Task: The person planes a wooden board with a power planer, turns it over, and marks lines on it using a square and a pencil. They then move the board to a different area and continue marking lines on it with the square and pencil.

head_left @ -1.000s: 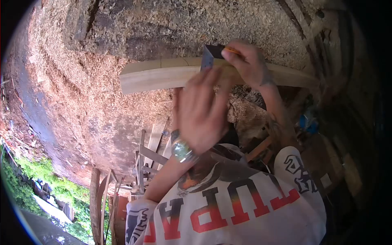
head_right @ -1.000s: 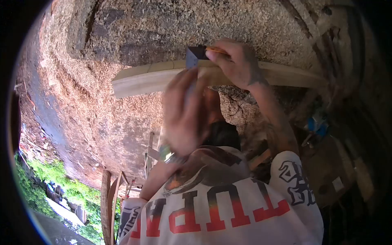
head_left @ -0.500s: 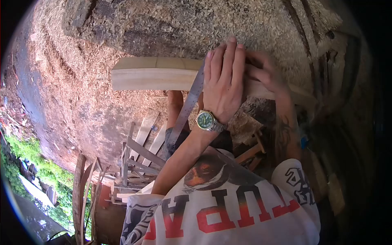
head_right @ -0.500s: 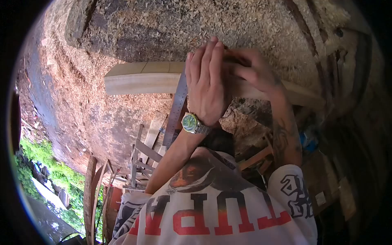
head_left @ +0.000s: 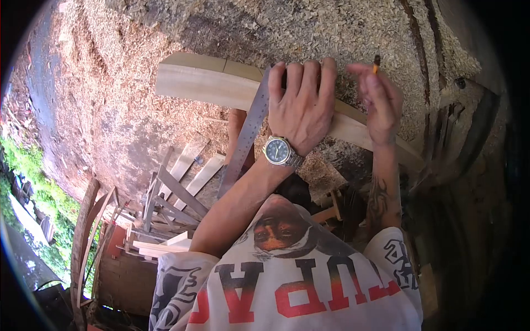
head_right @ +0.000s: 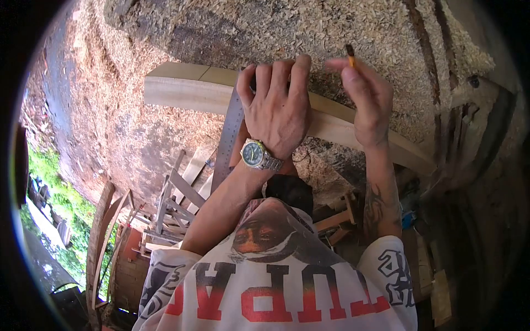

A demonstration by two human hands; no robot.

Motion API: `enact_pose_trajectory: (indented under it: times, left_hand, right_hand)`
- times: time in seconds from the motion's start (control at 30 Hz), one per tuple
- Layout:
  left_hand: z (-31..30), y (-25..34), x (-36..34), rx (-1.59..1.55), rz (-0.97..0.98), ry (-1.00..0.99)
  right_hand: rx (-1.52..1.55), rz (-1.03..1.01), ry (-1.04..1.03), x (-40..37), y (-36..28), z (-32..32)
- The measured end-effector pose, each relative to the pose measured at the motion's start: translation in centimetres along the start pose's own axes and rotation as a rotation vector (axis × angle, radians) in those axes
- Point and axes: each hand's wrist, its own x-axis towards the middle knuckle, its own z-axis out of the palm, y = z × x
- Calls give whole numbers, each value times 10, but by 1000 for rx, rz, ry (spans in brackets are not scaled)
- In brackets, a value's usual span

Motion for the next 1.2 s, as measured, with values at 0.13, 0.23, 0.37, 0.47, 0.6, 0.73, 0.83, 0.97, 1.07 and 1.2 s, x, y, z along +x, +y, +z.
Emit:
enact_pose_trajectory:
  times: [0.13,0.23,0.37,0.47,0.6,0.73,0.83,0.97,1.07,1.2]
  left_hand:
    - [9,-3,-4,-33,43,54]
    - [11,1,-5,-57,49,72]
    - [11,-2,-7,-34,96,131]
    - [15,-4,-13,-67,93,116]
    - [19,-3,-15,-176,11,101]
    - [27,-5,-23,-281,-65,0]
    - [26,-4,-23,-270,-72,-22]
    - [22,-4,-16,-248,-38,-10]
    - [26,-5,-18,-274,-27,38]
    - [28,-3,-19,-242,-47,32]
  right_hand:
    - [114,-210,-48,24,-23,28]
    - [36,-354,-106,43,-37,51]
    - [-74,-380,-384,58,-60,65]
    - [-147,-313,-477,60,-60,76]
    - [-259,-339,-518,57,-68,86]
    - [-407,-651,-425,59,-50,97]
    - [-402,-619,-427,58,-56,96]
    - [-354,-567,-436,59,-58,95]
    - [-431,-599,-435,60,-56,96]
    - [-412,-586,-437,59,-57,97]
